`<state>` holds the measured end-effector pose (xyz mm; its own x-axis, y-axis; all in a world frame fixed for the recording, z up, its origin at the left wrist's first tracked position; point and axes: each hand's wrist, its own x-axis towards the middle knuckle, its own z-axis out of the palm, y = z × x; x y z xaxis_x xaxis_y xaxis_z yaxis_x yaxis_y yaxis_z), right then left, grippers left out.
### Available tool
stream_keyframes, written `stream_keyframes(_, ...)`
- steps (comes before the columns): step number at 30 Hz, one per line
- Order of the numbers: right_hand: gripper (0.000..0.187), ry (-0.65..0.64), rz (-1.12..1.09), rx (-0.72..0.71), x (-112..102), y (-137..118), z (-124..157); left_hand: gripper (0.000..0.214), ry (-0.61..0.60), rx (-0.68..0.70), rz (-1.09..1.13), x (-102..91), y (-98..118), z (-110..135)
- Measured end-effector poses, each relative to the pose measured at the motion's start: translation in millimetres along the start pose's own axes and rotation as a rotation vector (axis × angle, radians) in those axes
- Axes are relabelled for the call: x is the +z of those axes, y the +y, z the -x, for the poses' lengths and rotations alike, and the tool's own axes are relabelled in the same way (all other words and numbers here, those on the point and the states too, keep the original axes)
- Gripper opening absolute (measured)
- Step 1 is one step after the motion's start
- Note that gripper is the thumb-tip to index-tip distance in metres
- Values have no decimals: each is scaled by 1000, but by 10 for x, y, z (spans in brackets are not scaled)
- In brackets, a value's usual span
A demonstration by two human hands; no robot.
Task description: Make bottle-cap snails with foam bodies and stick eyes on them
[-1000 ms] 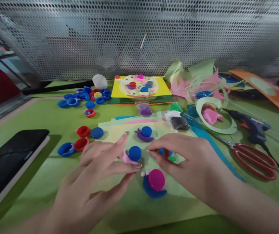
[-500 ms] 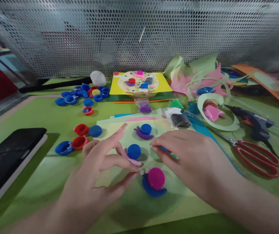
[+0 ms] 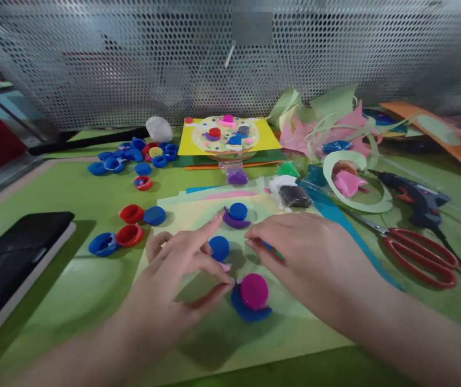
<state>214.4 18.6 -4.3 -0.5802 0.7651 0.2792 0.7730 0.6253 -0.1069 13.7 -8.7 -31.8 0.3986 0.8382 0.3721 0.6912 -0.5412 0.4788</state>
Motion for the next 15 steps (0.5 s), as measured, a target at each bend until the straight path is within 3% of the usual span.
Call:
stream_keyframes(7, 12, -54, 14, 17, -12, -1, -6, 69, -59, 19, -103, 40, 7, 21)
stream_keyframes(15, 13, -105, 4, 44, -47, -25, -29, 67, -67, 185, -168, 43, -88, 56)
